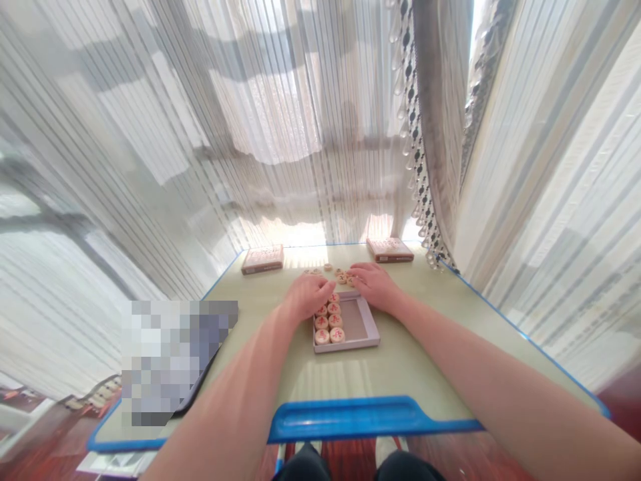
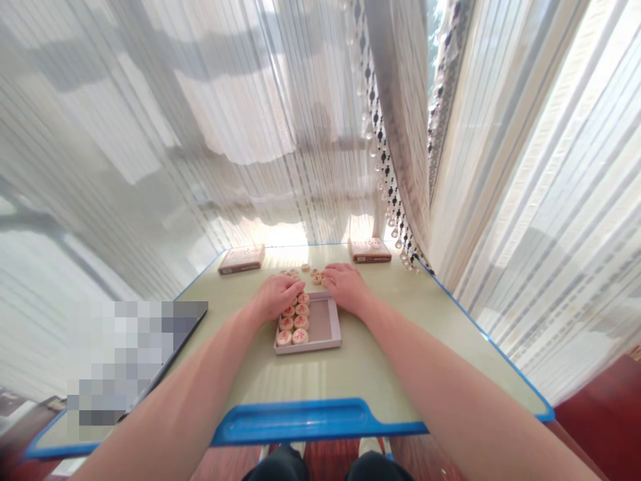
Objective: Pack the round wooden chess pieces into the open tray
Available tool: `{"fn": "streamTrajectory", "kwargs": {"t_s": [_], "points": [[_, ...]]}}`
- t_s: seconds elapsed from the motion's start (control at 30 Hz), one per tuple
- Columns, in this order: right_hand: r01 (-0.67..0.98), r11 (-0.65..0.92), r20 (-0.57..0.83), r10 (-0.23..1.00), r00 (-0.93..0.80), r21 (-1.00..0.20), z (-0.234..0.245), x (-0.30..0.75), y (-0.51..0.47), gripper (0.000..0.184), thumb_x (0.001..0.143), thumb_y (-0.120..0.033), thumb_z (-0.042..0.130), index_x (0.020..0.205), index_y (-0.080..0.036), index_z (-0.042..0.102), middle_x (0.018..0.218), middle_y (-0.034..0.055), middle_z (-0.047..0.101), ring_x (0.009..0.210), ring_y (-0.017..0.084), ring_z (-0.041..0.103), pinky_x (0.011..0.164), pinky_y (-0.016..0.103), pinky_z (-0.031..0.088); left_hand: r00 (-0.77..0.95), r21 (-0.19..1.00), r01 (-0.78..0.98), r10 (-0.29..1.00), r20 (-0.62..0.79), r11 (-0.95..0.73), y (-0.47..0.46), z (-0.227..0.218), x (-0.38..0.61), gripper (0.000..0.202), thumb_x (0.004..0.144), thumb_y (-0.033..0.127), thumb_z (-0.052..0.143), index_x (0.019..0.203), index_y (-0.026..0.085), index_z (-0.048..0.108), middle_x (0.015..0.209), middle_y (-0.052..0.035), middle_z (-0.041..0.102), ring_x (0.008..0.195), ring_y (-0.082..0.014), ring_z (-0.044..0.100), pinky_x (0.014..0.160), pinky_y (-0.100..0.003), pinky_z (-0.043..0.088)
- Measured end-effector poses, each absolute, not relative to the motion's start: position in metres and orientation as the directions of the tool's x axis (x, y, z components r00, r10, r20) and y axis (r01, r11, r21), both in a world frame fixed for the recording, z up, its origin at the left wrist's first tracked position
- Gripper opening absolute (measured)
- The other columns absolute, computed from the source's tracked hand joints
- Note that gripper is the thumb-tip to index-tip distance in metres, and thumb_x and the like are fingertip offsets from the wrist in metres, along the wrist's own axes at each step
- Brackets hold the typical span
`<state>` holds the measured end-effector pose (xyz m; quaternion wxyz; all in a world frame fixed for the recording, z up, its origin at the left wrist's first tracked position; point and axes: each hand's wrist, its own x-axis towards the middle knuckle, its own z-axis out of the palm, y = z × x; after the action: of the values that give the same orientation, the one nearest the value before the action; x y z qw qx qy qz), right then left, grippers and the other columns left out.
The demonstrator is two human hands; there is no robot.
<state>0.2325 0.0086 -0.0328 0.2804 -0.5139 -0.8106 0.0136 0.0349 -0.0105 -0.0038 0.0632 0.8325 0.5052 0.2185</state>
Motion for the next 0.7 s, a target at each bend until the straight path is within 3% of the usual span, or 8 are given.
{"fn": "streamTrajectory", "kwargs": {"t_s": [0.1, 0.17, 0.27, 0.5, 0.6, 0.7], "points": [[0.841, 0.418, 0.454, 0.858, -0.241, -0.344, -0.03, 0.238, 0.013, 0.025, 0.079, -0.022, 0.048, 0.096, -0.02, 0.066, 0.104, 0.0064, 0.063, 0.101, 0.02, 0.052, 0.09, 0.032, 0.037, 0.378, 0.329, 0.821, 0.877, 0.297, -0.466, -0.012, -0.002, 0.036, 0.043, 0.081, 0.038, 0.033, 0.046, 0.016, 0.044, 0.049, 0.0004, 0.042, 0.052, -0.011, 0.035, 0.053, -0.027, 0.022], [0.852, 0.387, 0.385, 0.889, -0.245, -0.352, -0.025, 0.246, 0.013, 0.019, 0.075, -0.021, 0.051, 0.086, -0.018, 0.065, 0.085, 0.005, 0.064, 0.083, 0.018, 0.056, 0.075, 0.028, 0.041, 0.376, 0.33, 0.823, 0.879, 0.293, -0.462, -0.012, -0.002, 0.036, 0.043, 0.081, 0.038, 0.033, 0.045, 0.016, 0.043, 0.048, 0.0006, 0.041, 0.051, -0.0108, 0.034, 0.053, -0.027, 0.022], [0.848, 0.42, 0.245, 0.903, -0.354, -0.323, -0.019, 0.256, 0.01, 0.015, 0.074, -0.027, 0.053, 0.08, -0.019, 0.064, 0.071, 0.001, 0.062, 0.065, 0.014, 0.053, 0.061, 0.024, 0.038, 0.375, 0.332, 0.822, 0.878, 0.297, -0.463, -0.013, -0.002, 0.036, 0.042, 0.081, 0.038, 0.033, 0.046, 0.017, 0.044, 0.047, 0.0008, 0.042, 0.05, -0.0107, 0.034, 0.053, -0.027, 0.022], [0.847, 0.429, 0.215, 0.901, -0.377, -0.314, -0.015, 0.26, 0.007, 0.016, 0.071, -0.018, 0.052, 0.083, -0.021, 0.063, 0.074, -0.0007, 0.06, 0.063, 0.011, 0.05, 0.059, 0.022, 0.036, 0.356, 0.33, 0.833, 0.886, 0.296, -0.445, -0.011, -0.006, 0.036, 0.045, 0.082, 0.039, 0.032, 0.048, 0.017, 0.052, 0.052, -0.0021, 0.054, 0.053, -0.0124, 0.044, 0.055, -0.026, 0.028], [0.866, 0.39, 0.235, 0.915, -0.328, -0.313, -0.016, 0.259, 0.007, 0.018, 0.075, -0.03, 0.054, 0.088, -0.02, 0.061, 0.072, -0.0001, 0.059, 0.062, 0.013, 0.05, 0.058, 0.024, 0.036, 0.315, 0.346, 0.84, 0.895, 0.316, -0.418, -0.009, -0.007, 0.034, 0.045, 0.083, 0.039, 0.033, 0.055, 0.017, 0.06, 0.061, -0.0043, 0.063, 0.061, -0.0146, 0.052, 0.059, -0.025, 0.034], [0.866, 0.398, 0.304, 0.902, -0.308, -0.302, -0.02, 0.255, 0.008, 0.025, 0.081, -0.038, 0.049, 0.09, -0.019, 0.061, 0.077, 0.003, 0.061, 0.071, 0.015, 0.054, 0.065, 0.026, 0.04, 0.148, 0.376, 0.868, 0.892, 0.428, -0.325, -0.002, -0.007, 0.027, 0.046, 0.085, 0.04, 0.029, 0.067, 0.017, 0.065, 0.075, -0.0072, 0.068, 0.076, -0.0185, 0.059, 0.068, -0.026, 0.038]]}}
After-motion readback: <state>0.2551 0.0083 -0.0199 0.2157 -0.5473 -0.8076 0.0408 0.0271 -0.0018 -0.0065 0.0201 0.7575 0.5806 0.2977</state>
